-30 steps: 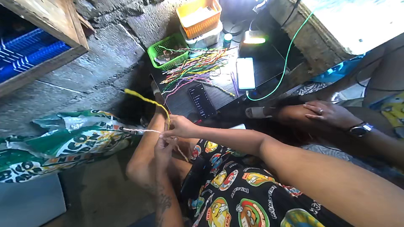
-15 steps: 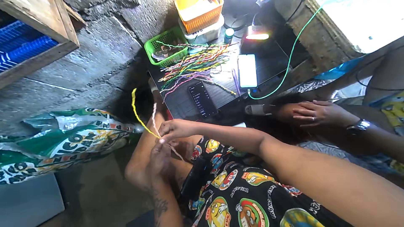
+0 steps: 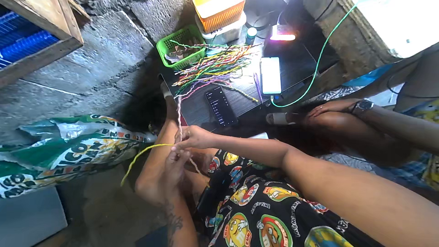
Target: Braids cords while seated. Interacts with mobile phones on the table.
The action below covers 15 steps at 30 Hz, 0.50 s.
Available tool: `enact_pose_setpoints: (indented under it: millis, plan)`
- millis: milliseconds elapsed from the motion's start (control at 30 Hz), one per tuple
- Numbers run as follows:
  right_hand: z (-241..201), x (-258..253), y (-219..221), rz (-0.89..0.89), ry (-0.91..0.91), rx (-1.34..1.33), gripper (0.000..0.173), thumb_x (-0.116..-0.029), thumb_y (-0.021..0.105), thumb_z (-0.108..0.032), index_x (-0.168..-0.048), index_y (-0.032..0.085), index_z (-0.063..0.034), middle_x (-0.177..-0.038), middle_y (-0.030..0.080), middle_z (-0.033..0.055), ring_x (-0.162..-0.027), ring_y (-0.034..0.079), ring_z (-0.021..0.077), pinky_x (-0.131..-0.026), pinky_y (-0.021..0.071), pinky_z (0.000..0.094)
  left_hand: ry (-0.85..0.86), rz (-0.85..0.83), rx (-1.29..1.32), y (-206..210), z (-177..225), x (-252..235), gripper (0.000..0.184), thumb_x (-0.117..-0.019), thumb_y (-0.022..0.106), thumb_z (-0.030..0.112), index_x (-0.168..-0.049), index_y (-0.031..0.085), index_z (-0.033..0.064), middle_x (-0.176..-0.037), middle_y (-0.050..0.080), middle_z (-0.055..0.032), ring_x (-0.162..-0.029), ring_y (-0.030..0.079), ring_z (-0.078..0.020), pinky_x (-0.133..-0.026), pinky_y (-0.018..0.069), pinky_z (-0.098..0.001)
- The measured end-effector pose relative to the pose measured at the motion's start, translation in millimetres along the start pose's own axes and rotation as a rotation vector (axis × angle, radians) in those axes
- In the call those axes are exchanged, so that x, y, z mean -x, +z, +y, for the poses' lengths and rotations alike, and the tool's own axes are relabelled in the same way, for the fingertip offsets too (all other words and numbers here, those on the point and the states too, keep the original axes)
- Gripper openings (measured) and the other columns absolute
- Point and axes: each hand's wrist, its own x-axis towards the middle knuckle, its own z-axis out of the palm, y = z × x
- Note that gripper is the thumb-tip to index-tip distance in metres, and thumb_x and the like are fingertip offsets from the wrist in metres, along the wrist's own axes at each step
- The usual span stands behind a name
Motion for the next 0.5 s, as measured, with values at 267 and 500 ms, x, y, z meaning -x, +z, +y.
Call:
enact_pose_setpoints:
  millis: [267,500]
  plan:
    - [-0.8,6.2,7.0,0.099,0.027,0.014,0.024,-0.0955,0.072,-0.021,-0.096,0.072,0.0032,-0.096,0.066,0.0129,-0.082,0.062,0.0160,-0.077,0.0526,0.0355,0.017,0.022,-0.064,3.9,-4.3,-1.4,0.019,-0.0863,0.063,-0.001,-0.089,0.061,0.0183,-0.079,0.067,0.0145,-0.075,0.064,0.0024,-0.073,0.0555,-0.0171]
    - [3.4,3.1,-3.2,0.056,0.021,-0.005,0.030,-0.0964,0.071,-0.026,-0.093,0.072,0.0031,-0.105,0.063,0.0141,-0.085,0.061,0.0155,-0.076,0.0525,0.0320,-0.014,-0.031,-0.020,-2.8,-9.8,-3.5,0.009,-0.0925,0.072,0.023,-0.099,0.067,0.0199,-0.087,0.071,0.0113,-0.080,0.067,-0.0025,-0.078,0.0573,-0.0214]
